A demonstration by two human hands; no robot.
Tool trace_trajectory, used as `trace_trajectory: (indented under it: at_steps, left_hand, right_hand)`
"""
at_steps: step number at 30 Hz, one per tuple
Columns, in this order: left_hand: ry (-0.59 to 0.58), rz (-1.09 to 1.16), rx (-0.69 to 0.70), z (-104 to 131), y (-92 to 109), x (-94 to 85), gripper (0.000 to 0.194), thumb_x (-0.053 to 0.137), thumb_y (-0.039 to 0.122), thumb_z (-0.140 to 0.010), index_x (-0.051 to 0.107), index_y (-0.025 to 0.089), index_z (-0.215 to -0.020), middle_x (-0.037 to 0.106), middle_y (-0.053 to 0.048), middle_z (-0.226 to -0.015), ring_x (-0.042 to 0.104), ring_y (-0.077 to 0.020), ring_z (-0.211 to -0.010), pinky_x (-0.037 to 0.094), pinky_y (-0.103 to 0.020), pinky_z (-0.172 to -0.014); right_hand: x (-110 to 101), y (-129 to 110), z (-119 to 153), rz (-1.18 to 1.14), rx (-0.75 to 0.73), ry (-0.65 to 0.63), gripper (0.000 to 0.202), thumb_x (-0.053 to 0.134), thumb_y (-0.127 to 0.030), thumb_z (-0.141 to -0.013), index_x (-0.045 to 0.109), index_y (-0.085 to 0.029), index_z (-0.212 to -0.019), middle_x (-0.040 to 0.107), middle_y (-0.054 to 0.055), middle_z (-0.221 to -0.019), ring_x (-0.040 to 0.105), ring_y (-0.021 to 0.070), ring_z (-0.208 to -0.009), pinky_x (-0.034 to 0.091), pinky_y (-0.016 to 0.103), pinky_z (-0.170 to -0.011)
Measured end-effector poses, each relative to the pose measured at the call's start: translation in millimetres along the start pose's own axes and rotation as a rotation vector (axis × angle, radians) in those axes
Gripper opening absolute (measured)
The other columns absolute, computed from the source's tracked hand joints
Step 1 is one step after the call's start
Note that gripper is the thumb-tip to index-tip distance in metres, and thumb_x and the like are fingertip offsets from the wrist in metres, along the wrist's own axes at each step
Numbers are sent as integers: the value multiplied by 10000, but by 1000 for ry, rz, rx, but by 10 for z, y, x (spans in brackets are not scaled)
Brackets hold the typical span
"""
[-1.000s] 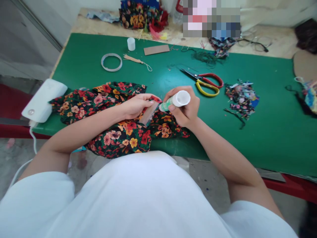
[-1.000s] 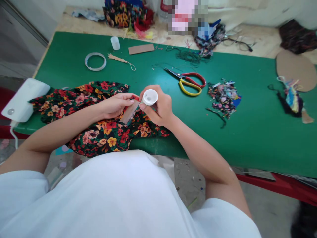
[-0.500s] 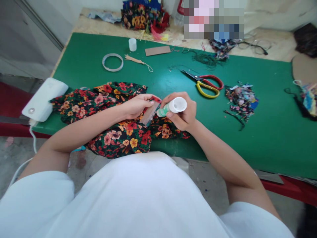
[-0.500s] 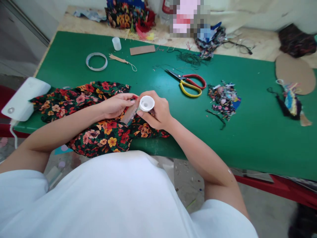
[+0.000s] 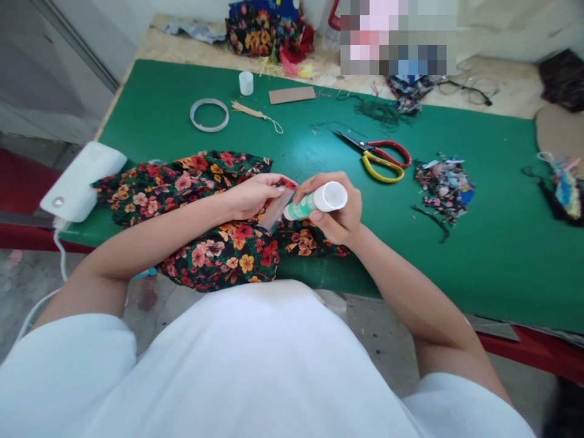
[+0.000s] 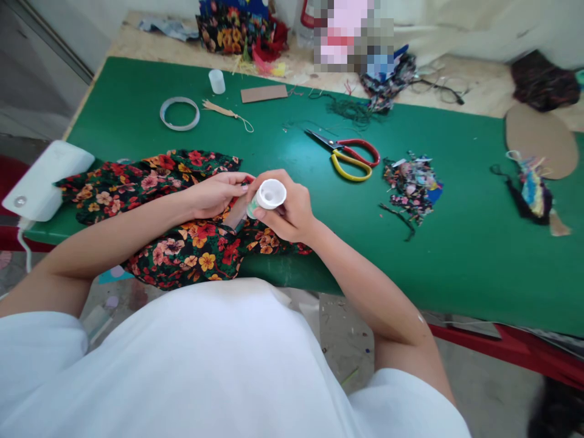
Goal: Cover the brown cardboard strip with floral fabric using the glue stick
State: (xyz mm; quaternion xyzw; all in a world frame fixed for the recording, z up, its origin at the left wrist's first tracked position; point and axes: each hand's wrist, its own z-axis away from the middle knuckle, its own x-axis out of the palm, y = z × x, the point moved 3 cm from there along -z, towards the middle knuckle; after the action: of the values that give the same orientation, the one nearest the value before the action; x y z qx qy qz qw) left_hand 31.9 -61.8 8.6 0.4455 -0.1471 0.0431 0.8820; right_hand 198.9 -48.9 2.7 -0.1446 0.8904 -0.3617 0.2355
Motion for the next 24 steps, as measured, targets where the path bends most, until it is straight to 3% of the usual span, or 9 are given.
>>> trace_trajectory:
  at_steps: [3,7,10,14,20,24]
  left_hand:
    - [10,6,-9,12,15,17,261,507,-49,-930,670,122,-820,670,15,-682,602,-100,-629,440,-235,-682]
    - [-9,-1,5,2,25,15,238,538,-65,-895,681,118,-845,684,11,-714,613,-102,-647,453,-241,-697]
    - [-7,-10,7,-17,11,-10,240,525,-47,-916,688,117,-849,693,1,-728,618,-101,-656,464,-245,-717]
    - [-49,-25,34,-51,-17,-48,211,591,-56,-850,710,117,-873,701,3,-757,627,-105,-701,502,-259,-814]
    - [-99,-23,35,-68,-39,-68,243,612,-68,-811,701,126,-928,757,-15,-880,686,-110,-842,520,-273,-950]
    - [-72,-30,51,-78,-47,-87,203,605,-45,-848,700,122,-914,720,-1,-801,655,-94,-760,512,-237,-820]
  right_hand:
    - [49,-20,-13,-34,-76,-49,373,627,-568,-991,615,-238,-1164,744,74,-1014,715,198,-827,580,356,-748]
    - [107,-76,-37,2,-64,-183,342,604,-546,-1016,597,-224,-1132,718,44,-940,696,169,-800,576,321,-756]
    - [92,-124,-46,-63,-85,-141,303,626,-497,-1016,588,-229,-1154,716,22,-899,687,155,-751,558,297,-711]
    - [120,-166,-55,-181,-82,-97,321,642,-494,-1010,581,-233,-1189,738,46,-972,706,182,-834,570,335,-782]
    - [232,-235,-82,-149,-3,-277,320,590,-504,-1045,597,-190,-1103,711,49,-970,689,157,-844,559,305,-804]
    - [209,-244,-86,-246,-8,-173,286,621,-475,-1036,578,-212,-1139,719,30,-946,694,154,-823,566,300,-792]
